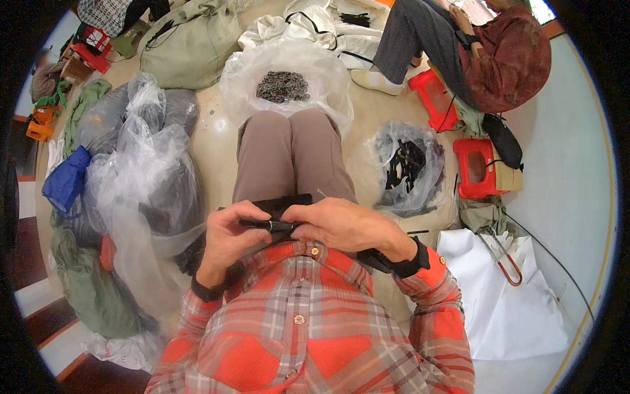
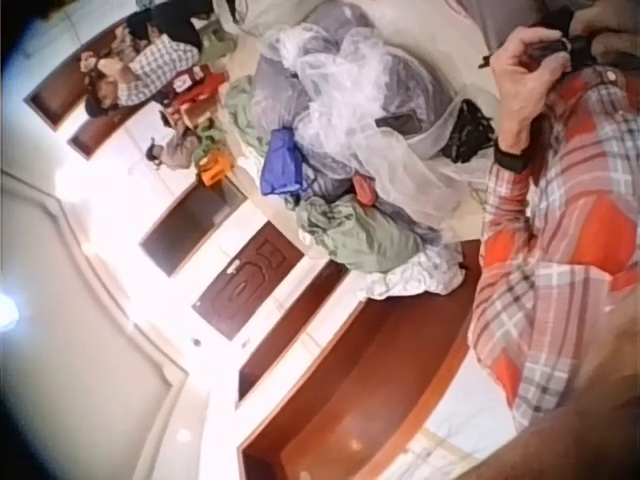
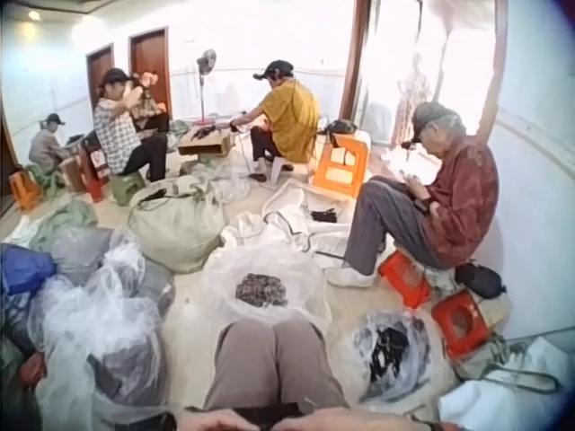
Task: Assembling plastic clips and components for shoes while sitting on the floor.
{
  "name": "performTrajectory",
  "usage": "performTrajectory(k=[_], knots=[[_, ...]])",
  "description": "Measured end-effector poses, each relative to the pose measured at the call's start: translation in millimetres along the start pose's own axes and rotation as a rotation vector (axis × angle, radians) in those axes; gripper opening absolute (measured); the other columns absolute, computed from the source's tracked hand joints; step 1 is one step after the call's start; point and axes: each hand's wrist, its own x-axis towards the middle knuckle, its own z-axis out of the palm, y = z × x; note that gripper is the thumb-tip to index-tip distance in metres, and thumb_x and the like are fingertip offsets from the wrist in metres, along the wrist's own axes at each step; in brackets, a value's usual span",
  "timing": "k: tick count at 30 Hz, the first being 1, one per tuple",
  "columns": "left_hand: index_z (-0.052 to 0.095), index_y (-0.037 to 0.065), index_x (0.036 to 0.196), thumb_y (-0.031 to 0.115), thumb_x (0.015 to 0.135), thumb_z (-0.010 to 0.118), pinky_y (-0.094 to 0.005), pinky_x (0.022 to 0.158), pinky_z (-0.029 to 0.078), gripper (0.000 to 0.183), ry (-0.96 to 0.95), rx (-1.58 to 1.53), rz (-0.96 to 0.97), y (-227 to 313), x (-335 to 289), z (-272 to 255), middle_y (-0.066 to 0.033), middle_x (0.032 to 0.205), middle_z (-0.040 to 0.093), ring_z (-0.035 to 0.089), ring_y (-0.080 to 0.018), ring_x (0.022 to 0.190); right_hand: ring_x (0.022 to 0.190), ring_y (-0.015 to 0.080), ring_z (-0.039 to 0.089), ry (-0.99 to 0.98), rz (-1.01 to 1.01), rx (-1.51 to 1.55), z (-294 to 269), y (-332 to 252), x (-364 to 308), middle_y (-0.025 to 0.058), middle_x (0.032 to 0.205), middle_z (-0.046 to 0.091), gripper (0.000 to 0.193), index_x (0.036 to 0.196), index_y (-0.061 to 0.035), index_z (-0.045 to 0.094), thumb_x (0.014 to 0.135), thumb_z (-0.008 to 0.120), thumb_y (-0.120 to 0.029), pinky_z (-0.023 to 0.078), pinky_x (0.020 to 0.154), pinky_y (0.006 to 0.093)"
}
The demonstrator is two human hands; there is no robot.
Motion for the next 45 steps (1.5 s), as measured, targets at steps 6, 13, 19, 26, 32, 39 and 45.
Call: performTrajectory(k=[6,13,19,26,32,39,45], knots=[[0.062,-0.003,0.097,-0.009,0.073,0.064,-0.0200,0.064,0.050,0.025,-0.032,0.018,0.010,-12.0,-9.1,-2.8,-0.0060,0.089,0.058,0.060,-0.0103,0.075,0.067,0.0237,0.057,0.036,0.070,0.066,17.2,-5.3,0.8,0.0128,0.075,0.059,0.019,0.102,-0.0021,0.053,0.089,0.049,-0.016,0.044,0.063,0.0338],[0.063,-0.002,0.097,-0.006,0.072,0.066,-0.0201,0.063,0.048,0.025,-0.057,0.126,0.040,-17.6,-18.0,0.8,-0.0058,0.088,0.060,0.059,-0.0101,0.078,0.068,0.0093,0.048,0.164,0.091,0.433,45.0,5.2,-1.2,0.0058,0.071,0.055,0.018,0.091,0.0022,0.055,0.088,0.051,-0.015,0.042,0.062,0.0271],[0.063,-0.001,0.097,-0.007,0.072,0.065,-0.0209,0.067,0.047,0.025,-0.043,0.102,0.001,-25.1,-32.3,9.1,-0.0064,0.088,0.061,0.058,-0.0103,0.079,0.067,0.0078,0.046,0.164,0.101,0.471,57.7,9.1,-7.0,0.0019,0.070,0.054,0.016,0.086,0.0018,0.056,0.086,0.052,-0.014,0.040,0.060,0.0256],[0.063,-0.001,0.096,-0.006,0.072,0.065,-0.0224,0.068,0.046,0.024,-0.035,0.156,0.037,-28.6,-34.9,14.0,-0.0065,0.090,0.061,0.058,-0.0114,0.082,0.064,0.0063,0.044,0.156,0.122,0.510,57.1,9.8,-8.2,0.0011,0.068,0.052,0.017,0.084,0.0015,0.056,0.086,0.052,-0.015,0.038,0.056,0.0248],[0.061,-0.002,0.098,-0.004,0.075,0.065,-0.0220,0.071,0.051,0.023,0.097,-0.147,-0.183,-23.9,-35.4,17.8,-0.0060,0.092,0.060,0.059,-0.0112,0.084,0.064,0.0059,0.044,0.093,0.238,0.495,48.4,6.4,-11.0,-0.0005,0.069,0.052,0.017,0.086,0.0010,0.056,0.086,0.051,-0.015,0.037,0.056,0.0239],[0.060,-0.003,0.098,-0.005,0.076,0.065,-0.0230,0.069,0.053,0.023,0.023,-0.093,-0.105,-24.0,-35.5,16.4,-0.0073,0.093,0.058,0.061,-0.0125,0.080,0.067,0.0060,0.045,0.186,0.118,0.583,61.0,11.4,-7.0,0.0001,0.071,0.054,0.016,0.087,0.0018,0.057,0.086,0.051,-0.014,0.039,0.060,0.0237],[0.060,-0.003,0.097,-0.005,0.076,0.065,-0.0241,0.070,0.054,0.022,0.004,-0.002,-0.022,-31.9,-36.3,13.7,-0.0073,0.092,0.059,0.060,-0.0130,0.083,0.068,0.0062,0.046,0.195,0.124,0.523,60.7,10.0,-7.1,0.0008,0.072,0.055,0.015,0.086,0.0015,0.057,0.085,0.051,-0.013,0.039,0.060,0.0239]])
